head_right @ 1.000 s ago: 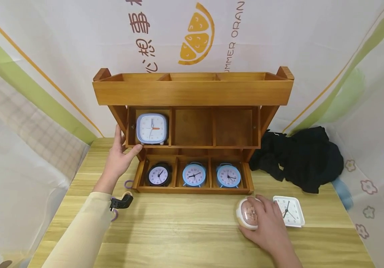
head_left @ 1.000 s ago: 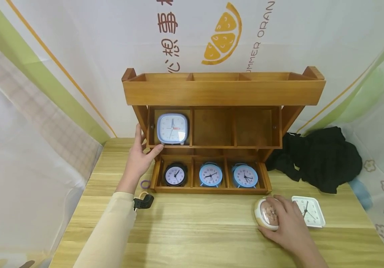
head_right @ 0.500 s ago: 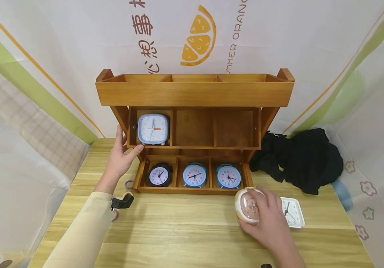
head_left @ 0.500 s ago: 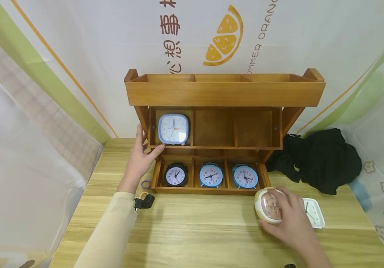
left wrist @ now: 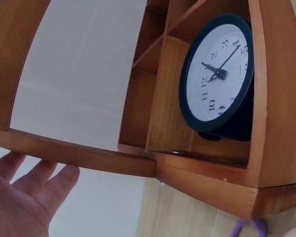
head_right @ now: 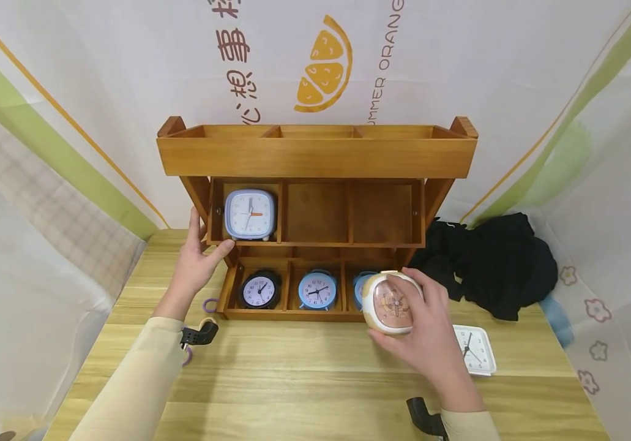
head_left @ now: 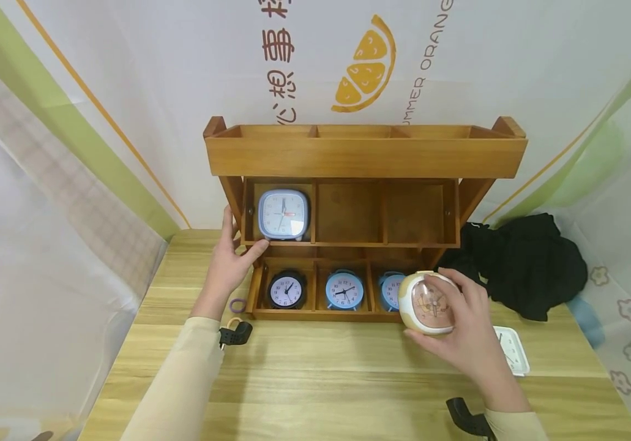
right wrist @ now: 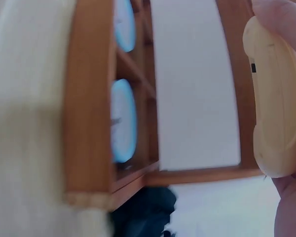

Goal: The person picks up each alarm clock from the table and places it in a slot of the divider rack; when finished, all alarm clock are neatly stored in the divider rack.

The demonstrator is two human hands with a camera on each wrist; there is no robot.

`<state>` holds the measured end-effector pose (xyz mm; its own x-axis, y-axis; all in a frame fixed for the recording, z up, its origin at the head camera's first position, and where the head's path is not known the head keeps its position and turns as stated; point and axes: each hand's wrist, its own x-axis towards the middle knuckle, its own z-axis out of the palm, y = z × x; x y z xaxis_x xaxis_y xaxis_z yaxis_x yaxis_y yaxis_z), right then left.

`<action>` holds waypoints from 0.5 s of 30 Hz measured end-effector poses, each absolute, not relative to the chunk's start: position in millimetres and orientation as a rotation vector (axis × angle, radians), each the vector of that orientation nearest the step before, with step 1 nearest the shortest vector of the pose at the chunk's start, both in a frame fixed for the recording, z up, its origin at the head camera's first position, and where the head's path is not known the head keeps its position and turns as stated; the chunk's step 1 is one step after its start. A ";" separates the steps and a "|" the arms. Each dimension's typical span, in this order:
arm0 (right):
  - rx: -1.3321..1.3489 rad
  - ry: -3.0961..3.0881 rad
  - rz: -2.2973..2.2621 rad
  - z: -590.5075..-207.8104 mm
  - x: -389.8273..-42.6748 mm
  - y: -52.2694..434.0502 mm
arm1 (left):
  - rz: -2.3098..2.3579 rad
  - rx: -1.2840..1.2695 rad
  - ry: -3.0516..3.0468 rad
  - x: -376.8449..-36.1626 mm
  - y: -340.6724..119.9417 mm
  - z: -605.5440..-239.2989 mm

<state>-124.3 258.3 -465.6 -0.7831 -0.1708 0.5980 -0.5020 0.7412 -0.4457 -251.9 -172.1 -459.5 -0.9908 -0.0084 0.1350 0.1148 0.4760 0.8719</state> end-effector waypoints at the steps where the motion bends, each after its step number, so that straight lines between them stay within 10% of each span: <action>1: 0.521 -2.386 0.819 -461.0 -128.1 255.4 | -1.547 -0.093 -2.595 -252.1 -172.2 -459.9; 15: 0.518 -2.297 0.886 -414.1 -194.1 204.8 | -1.559 -0.097 -2.590 -253.0 -173.0 -460.6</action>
<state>-194.1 204.8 -414.1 -0.7337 -0.1340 0.6661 -0.5465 0.6989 -0.4613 -253.0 -173.0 -460.6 -0.9911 -0.0056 0.1331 0.1150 0.4682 0.8761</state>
